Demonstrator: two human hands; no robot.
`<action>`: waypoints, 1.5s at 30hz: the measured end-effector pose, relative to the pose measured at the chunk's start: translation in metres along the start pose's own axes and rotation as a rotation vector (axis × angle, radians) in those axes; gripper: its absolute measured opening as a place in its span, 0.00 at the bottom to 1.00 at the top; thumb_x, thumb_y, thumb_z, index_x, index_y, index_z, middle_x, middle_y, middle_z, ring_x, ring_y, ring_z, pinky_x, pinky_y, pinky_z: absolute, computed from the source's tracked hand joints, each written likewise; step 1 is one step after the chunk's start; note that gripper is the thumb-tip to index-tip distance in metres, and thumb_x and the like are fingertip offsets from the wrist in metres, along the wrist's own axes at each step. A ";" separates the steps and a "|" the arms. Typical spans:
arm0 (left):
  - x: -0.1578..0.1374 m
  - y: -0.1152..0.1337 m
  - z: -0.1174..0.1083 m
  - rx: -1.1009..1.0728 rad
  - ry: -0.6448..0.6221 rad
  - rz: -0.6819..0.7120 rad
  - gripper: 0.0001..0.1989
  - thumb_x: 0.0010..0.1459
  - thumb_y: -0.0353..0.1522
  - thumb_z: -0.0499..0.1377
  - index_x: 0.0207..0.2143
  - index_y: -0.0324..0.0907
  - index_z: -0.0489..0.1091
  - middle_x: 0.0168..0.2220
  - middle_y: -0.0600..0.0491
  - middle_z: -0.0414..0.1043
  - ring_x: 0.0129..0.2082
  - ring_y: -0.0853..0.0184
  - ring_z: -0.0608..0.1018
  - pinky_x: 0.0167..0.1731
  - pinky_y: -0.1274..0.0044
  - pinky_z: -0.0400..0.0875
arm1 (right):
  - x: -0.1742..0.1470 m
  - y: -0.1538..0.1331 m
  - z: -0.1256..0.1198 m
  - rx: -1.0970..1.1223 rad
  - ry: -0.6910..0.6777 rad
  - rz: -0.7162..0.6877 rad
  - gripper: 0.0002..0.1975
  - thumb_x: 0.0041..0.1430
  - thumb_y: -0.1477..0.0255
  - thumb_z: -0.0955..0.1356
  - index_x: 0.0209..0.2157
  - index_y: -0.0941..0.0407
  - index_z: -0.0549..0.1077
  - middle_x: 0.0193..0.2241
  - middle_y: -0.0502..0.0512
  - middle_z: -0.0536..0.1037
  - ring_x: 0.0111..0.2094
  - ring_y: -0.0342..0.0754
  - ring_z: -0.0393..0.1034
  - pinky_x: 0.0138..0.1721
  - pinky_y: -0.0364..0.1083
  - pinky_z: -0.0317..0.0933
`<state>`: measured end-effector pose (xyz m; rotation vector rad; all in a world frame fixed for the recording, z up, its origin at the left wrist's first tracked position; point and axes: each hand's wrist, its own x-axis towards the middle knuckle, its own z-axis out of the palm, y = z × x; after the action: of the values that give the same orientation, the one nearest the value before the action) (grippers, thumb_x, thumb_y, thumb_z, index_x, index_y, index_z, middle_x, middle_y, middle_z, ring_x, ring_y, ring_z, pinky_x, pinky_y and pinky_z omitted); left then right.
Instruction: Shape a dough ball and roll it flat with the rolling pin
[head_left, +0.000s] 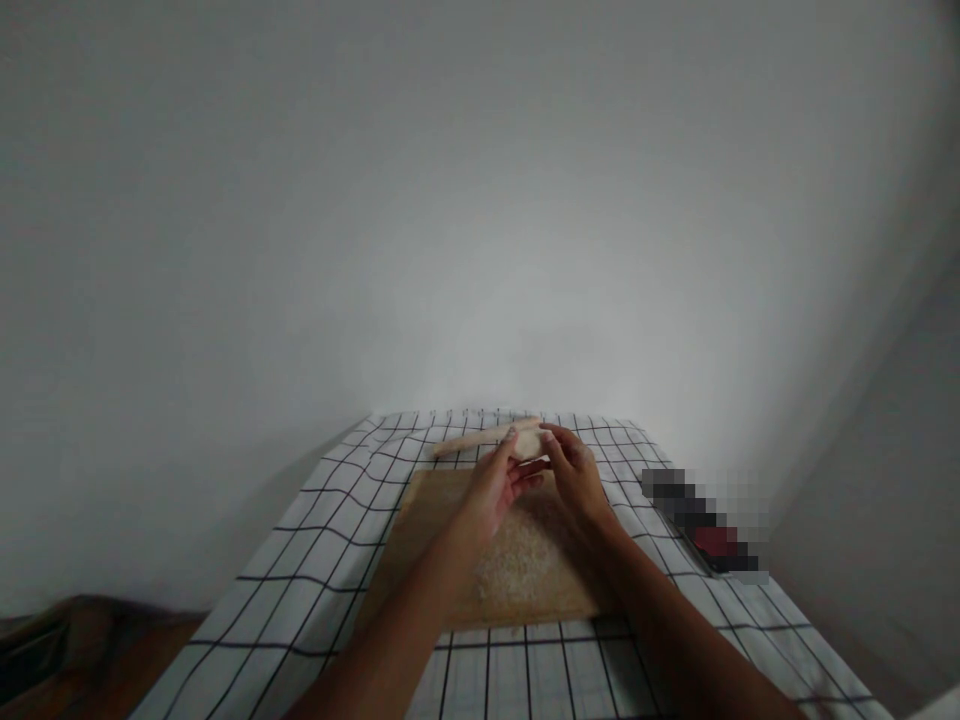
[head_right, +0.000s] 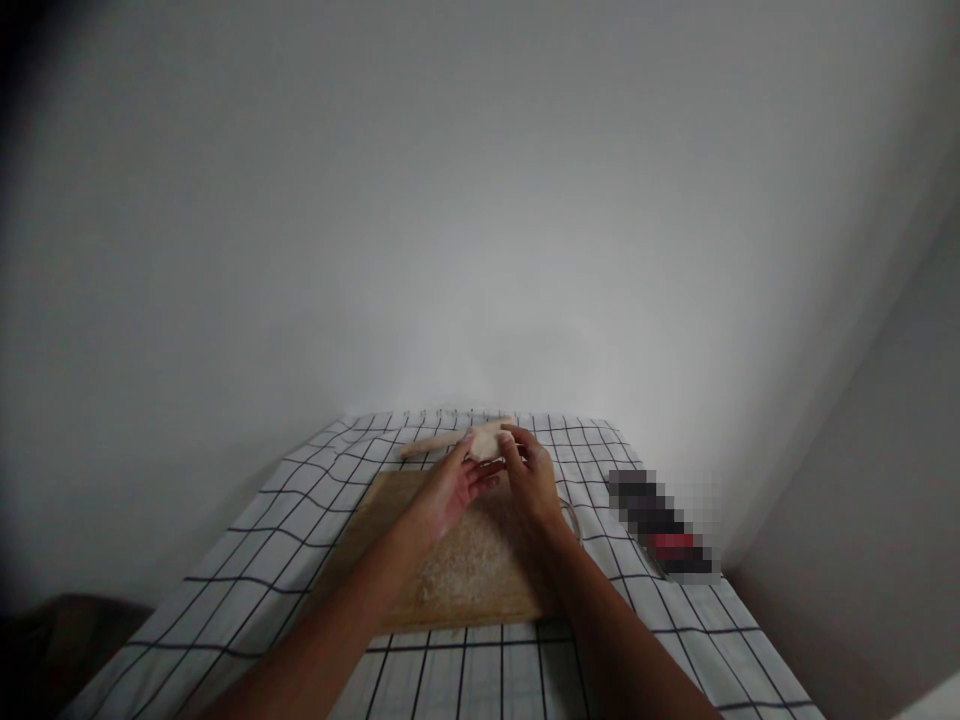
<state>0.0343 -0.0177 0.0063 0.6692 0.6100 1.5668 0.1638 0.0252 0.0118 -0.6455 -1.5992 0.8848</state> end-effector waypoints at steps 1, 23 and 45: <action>0.000 -0.001 0.000 -0.001 0.009 -0.019 0.15 0.59 0.39 0.64 0.43 0.36 0.75 0.39 0.42 0.80 0.36 0.59 0.82 0.32 0.73 0.78 | 0.000 0.001 -0.001 -0.008 0.010 0.001 0.19 0.63 0.56 0.66 0.46 0.55 0.76 0.41 0.55 0.79 0.42 0.50 0.72 0.44 0.49 0.68; -0.008 0.010 -0.005 1.554 0.057 0.258 0.23 0.62 0.49 0.53 0.27 0.42 0.74 0.27 0.47 0.76 0.29 0.61 0.77 0.29 0.74 0.64 | -0.005 -0.006 0.000 -0.266 -0.048 0.122 0.32 0.69 0.47 0.53 0.50 0.54 0.75 0.52 0.60 0.72 0.53 0.54 0.67 0.59 0.53 0.57; -0.017 -0.002 -0.005 1.636 -0.254 0.383 0.30 0.49 0.37 0.66 0.56 0.48 0.67 0.56 0.47 0.71 0.56 0.55 0.72 0.54 0.68 0.66 | 0.009 0.029 0.006 0.539 0.018 0.348 0.32 0.62 0.42 0.60 0.52 0.50 0.76 0.61 0.57 0.70 0.65 0.54 0.58 0.62 0.54 0.54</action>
<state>0.0331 -0.0347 0.0000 2.2316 1.6105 0.9679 0.1544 0.0478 -0.0077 -0.5455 -1.1679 1.4941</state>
